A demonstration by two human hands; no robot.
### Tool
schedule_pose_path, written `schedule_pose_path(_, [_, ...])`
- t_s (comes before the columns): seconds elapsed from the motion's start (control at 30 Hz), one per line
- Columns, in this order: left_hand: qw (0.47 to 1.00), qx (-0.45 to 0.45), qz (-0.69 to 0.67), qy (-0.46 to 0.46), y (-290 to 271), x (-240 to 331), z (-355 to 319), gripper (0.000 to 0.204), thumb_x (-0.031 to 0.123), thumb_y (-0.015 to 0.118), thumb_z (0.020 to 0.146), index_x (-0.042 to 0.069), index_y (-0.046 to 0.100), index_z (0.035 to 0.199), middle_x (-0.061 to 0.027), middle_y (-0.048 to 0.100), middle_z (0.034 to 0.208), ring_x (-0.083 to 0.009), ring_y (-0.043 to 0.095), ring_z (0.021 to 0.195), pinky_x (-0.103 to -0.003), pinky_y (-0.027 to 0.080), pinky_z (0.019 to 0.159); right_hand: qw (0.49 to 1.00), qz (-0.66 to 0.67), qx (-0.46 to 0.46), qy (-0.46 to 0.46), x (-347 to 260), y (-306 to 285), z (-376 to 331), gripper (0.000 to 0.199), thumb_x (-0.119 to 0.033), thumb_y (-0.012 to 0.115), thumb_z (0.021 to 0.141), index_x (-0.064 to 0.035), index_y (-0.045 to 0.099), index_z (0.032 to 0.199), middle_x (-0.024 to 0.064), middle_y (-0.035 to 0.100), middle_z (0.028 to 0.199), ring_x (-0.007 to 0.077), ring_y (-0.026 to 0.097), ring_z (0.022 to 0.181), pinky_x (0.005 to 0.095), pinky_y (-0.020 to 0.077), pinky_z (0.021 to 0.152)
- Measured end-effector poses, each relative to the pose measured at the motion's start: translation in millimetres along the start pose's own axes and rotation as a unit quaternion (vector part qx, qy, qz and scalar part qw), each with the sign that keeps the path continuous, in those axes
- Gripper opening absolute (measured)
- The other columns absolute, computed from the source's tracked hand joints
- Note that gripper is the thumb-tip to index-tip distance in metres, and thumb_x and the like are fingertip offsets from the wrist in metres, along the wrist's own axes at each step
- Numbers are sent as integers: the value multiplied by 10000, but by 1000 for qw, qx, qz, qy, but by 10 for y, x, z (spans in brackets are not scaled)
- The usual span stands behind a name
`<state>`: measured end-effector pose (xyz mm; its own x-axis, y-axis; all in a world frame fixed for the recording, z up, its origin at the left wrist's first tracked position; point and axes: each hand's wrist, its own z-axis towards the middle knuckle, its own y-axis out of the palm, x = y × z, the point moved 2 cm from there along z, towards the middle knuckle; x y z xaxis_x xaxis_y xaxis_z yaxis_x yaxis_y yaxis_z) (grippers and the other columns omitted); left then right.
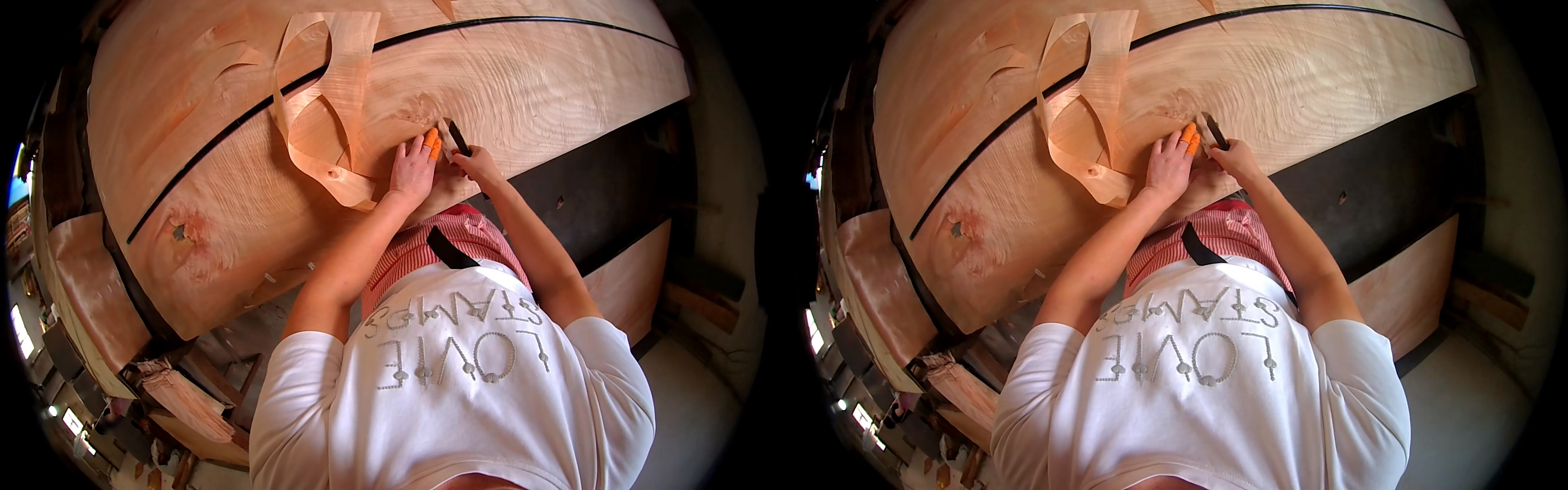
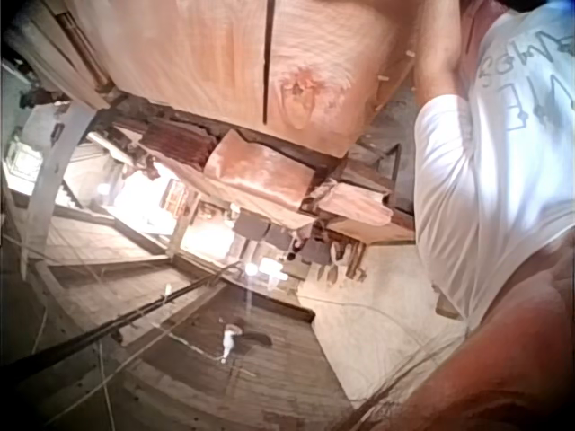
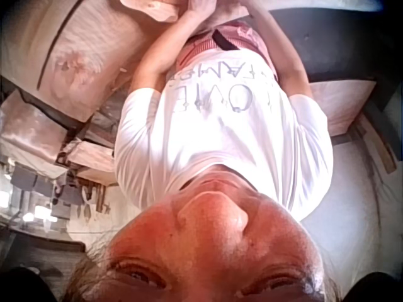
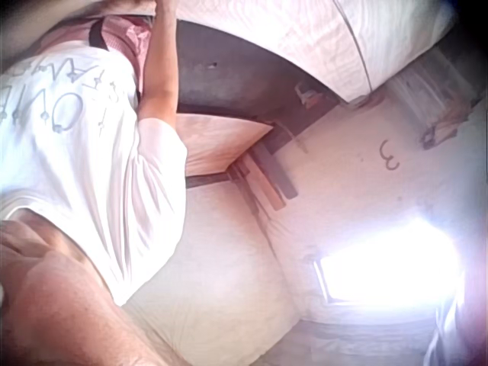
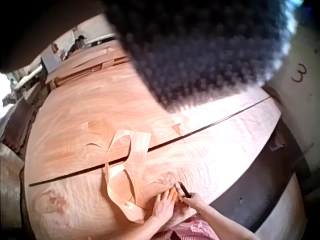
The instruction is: The person patches a large sheet of wood by placing thin wood veneer strips over damaged areas, tracing them with a knife, and pressing them into place.
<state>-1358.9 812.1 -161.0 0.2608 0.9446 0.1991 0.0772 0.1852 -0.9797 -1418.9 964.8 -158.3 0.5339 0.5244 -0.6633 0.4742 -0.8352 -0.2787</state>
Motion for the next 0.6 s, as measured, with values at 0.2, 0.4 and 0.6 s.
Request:
schedule_pose_path(0.2, [999,31,-18,4,-28,25,19,593,302,677,714,17,524,1211,-113,496,1199,-276,362,1214,-439,314,961,989,-88,84,-82,119,29,45,278,-268,644,771,-7,631,866,73,631,705,162,585,616,301,446,551])
schedule_pose_path(0.4, [1000,15,-1,9,-6,-35,-28,585,332,673,727,29,528,1205,-115,474,1234,-268,365,1205,-421,312,964,900,-374,78,-208,-280,-370,152,243,-254,592,784,-29,607,877,205,631,815,378,601,789,447,461,682])
schedule_pose_path(0.6, [989,71,-129,0,-135,-174,-132,609,367,638,757,42,488,1250,-118,406,1338,-267,352,1235,-440,309,988,977,-161,-22,-138,-253,-887,79,232,-249,620,841,-33,628,923,1,573,670,71,468,551,241,363,495])
